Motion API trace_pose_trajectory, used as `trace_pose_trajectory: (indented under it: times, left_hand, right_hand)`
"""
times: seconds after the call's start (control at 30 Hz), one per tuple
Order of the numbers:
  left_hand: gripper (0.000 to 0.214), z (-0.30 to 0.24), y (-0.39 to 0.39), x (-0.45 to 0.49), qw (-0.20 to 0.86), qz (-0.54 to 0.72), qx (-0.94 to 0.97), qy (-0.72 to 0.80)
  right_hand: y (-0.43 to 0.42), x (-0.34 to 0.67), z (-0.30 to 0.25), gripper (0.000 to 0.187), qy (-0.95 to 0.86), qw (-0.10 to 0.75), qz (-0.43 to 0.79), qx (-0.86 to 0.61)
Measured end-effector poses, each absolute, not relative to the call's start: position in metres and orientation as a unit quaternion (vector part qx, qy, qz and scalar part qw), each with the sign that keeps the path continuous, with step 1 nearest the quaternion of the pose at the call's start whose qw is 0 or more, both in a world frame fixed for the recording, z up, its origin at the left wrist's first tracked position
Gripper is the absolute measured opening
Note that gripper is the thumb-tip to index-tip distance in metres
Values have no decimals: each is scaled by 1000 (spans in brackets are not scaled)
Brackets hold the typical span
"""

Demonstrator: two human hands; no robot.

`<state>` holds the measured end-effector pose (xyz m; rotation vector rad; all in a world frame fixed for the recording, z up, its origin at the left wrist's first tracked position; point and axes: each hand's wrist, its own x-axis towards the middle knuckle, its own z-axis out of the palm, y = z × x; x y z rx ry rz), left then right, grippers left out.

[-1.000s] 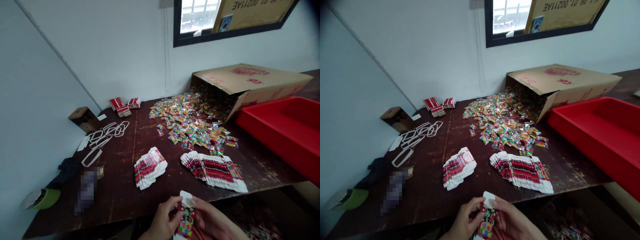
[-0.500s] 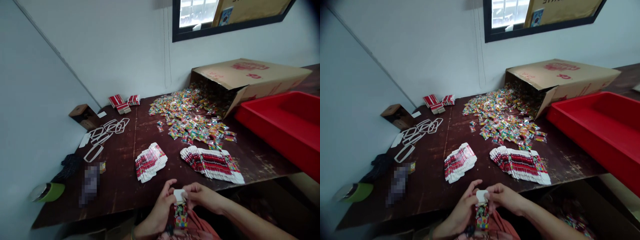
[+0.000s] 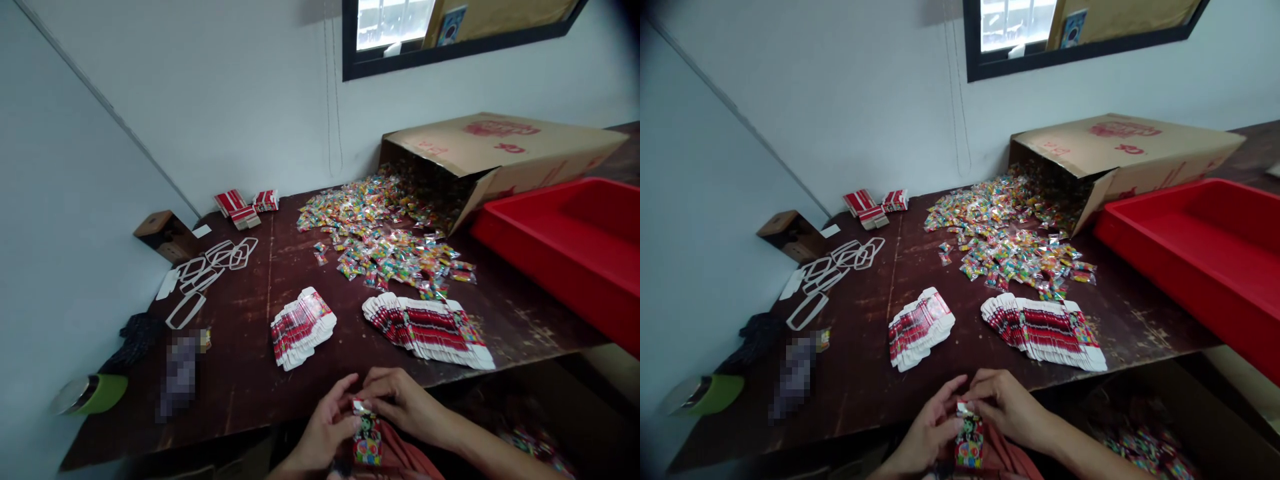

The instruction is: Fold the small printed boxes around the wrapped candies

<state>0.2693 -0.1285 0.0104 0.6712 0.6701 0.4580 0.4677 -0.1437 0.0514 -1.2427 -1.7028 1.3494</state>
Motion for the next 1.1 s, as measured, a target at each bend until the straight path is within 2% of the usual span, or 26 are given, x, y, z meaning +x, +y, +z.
trace_pose_trajectory:
  times: [0.2,0.43,0.57,0.8,0.9,0.97,1.1]
  left_hand:
    - [54,24,-118,271,837,196,412,303]
    - [48,28,-119,269,831,204,423,297]
    - [43,31,-118,269,804,188,466,317]
    - [58,18,-121,264,810,176,402,388]
    - [51,11,-127,260,806,162,412,392]
    - [47,8,-127,257,793,161,439,389]
    - [58,16,-110,244,763,144,494,392]
  right_hand:
    - [-132,470,41,26,-674,280,479,-488]
    - [-135,468,32,27,-635,311,490,-510]
    - [-133,470,28,25,-632,287,500,-518]
    - [-133,471,42,26,-684,269,503,-454]
    - [-152,464,42,24,-708,251,492,-441]
    - [-165,455,37,27,-701,263,477,-460]
    - [-156,450,28,29,-682,300,463,-481]
